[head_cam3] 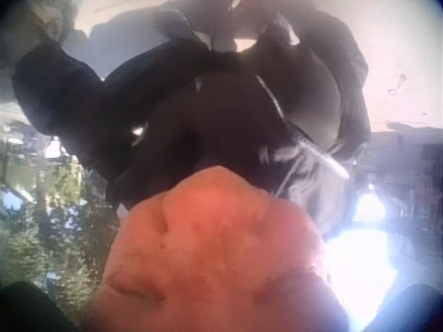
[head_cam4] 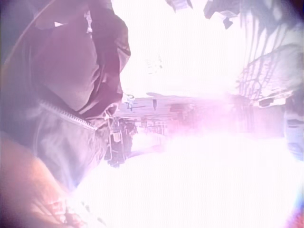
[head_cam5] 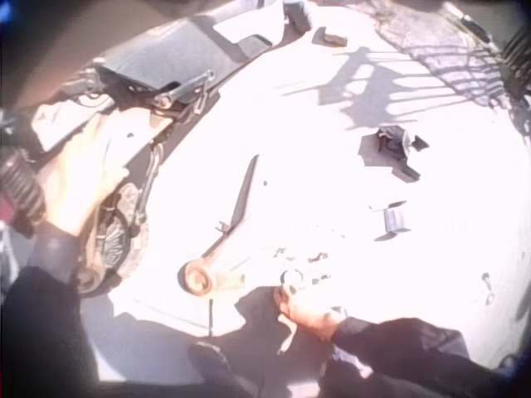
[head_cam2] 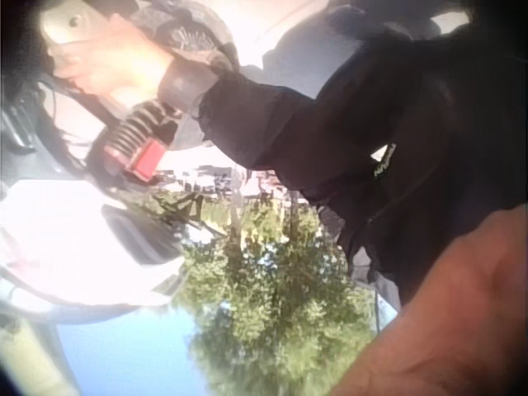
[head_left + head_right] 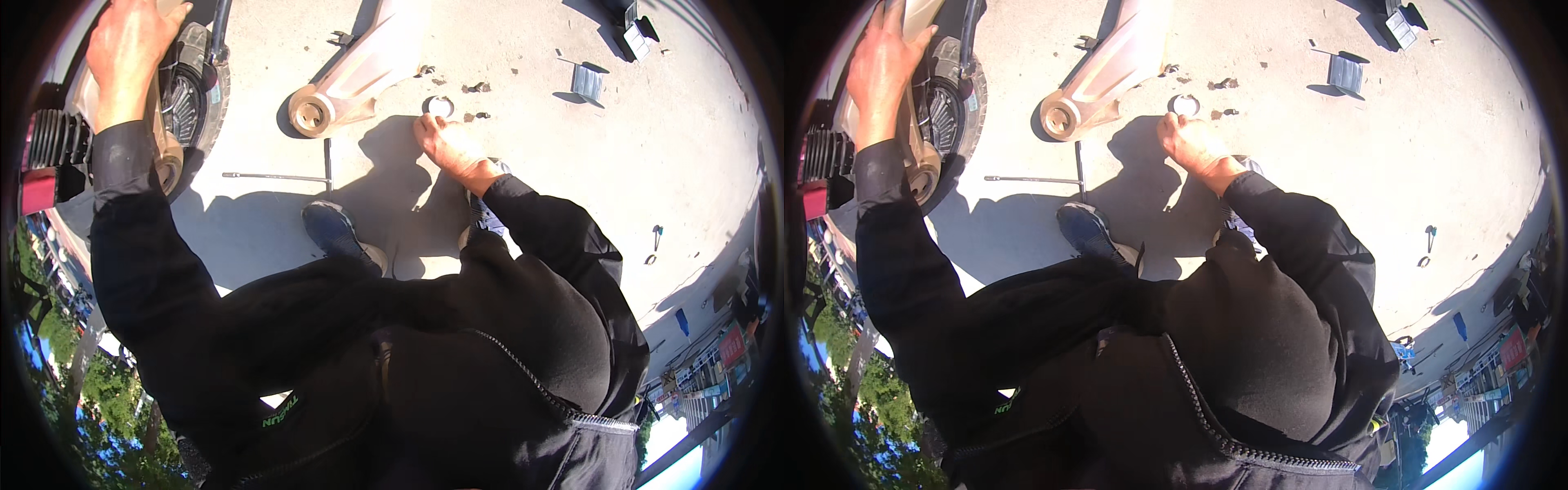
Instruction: The person removes a beige plastic side panel from a scooter, then reattaches it using a T-handle wrench to tighten bolts. They handle the panel, bolts, and wrench throughout the process.
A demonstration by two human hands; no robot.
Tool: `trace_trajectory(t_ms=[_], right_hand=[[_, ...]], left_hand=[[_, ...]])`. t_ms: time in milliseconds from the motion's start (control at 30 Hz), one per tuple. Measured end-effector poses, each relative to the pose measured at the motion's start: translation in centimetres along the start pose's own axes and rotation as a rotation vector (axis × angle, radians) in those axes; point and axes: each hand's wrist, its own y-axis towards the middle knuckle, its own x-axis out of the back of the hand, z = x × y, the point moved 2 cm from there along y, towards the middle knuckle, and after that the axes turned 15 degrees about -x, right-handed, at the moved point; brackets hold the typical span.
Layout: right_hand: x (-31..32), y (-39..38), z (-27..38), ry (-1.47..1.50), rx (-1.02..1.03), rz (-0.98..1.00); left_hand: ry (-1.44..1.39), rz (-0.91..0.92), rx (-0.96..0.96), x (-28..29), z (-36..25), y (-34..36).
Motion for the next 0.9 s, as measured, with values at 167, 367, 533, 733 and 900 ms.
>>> trace_trajectory(t_ms=[167,367,533,733,900], right_hand=[[0.4,-0.6,-0.5,0.139,-0.063,0.015],[4.4,1.7,-0.8,1.267,-0.619,0.344],[9.8,8.6,-2.1,1.526,-0.589,0.349],[22.9,20.5,-2.0,1.007,-0.148,0.088],[30.4,26.3,0.2,0.879,-0.075,-0.028]], left_hand=[[-0.37,-0.251,-0.155,6.2,-0.9,2.8],[-0.274,-0.118,-0.104,6.7,-0.6,2.4],[-0.207,-0.133,-0.093,5.3,-0.5,2.5],[-0.316,-0.22,-0.249,5.3,0.8,2.1],[-0.402,-0.225,-0.02,4.8,0.6,2.2]])
